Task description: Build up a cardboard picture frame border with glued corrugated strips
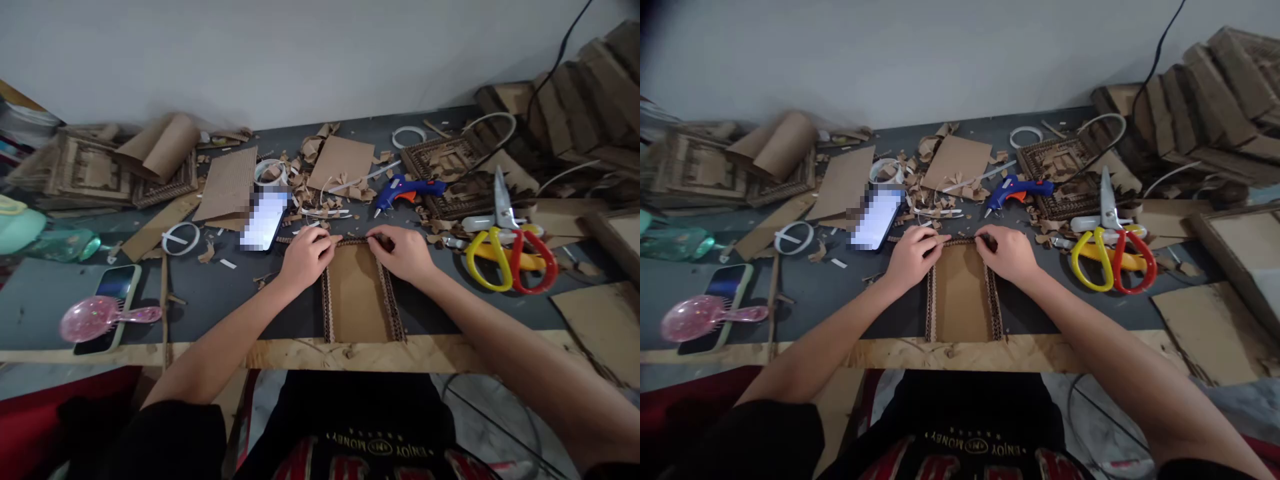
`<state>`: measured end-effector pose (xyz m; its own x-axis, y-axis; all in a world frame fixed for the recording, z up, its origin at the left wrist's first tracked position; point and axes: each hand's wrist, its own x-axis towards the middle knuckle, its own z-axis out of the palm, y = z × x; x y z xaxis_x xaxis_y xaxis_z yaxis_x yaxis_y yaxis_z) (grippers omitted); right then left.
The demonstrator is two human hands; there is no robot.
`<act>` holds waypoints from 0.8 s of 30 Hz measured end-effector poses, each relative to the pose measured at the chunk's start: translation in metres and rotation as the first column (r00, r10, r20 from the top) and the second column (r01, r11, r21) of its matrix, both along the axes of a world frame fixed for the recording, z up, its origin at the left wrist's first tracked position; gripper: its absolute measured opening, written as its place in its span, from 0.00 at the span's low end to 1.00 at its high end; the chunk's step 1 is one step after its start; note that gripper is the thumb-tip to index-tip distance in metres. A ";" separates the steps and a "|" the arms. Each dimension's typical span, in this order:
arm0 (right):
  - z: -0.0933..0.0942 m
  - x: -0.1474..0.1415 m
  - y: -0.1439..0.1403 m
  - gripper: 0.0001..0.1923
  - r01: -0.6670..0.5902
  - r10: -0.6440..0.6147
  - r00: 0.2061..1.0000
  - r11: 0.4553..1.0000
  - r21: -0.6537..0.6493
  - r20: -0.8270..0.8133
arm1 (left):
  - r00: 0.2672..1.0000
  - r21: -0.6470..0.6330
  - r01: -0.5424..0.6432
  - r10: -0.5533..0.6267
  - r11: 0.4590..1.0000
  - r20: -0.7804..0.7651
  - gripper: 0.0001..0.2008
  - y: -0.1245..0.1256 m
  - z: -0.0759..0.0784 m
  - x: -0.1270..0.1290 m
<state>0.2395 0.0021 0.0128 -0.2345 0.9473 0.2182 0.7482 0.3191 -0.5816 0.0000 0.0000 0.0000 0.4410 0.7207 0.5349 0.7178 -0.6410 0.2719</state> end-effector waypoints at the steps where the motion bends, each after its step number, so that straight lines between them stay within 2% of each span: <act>1: -0.001 0.000 0.000 0.16 0.004 -0.004 1.000 1.000 -0.001 0.001 | 1.000 -0.003 -0.007 0.007 1.000 -0.003 0.12 0.000 0.000 0.000; 7: -0.004 0.000 0.001 0.15 -0.004 0.005 0.999 0.999 0.035 -0.036 | 1.000 0.016 -0.030 0.030 0.999 -0.005 0.11 -0.003 0.002 0.002; 15: -0.004 0.002 0.002 0.14 -0.031 0.035 0.995 0.998 0.047 -0.092 | 0.999 -0.032 -0.046 0.046 0.998 -0.004 0.12 -0.003 0.001 0.003; 19: -0.004 0.001 0.002 0.15 -0.026 0.028 0.998 0.999 0.032 -0.065 | 0.997 -0.066 -0.079 0.078 0.995 -0.006 0.13 -0.004 0.008 0.001; 22: -0.004 0.001 0.001 0.16 -0.011 0.012 0.999 1.000 0.010 -0.032 | 0.971 -0.089 -0.240 0.241 0.967 0.002 0.15 0.008 0.022 -0.020; 24: -0.004 0.002 0.001 0.17 -0.004 0.004 0.999 1.000 -0.003 -0.032 | 0.888 -0.117 -0.458 0.459 0.881 -0.015 0.20 0.023 0.033 -0.043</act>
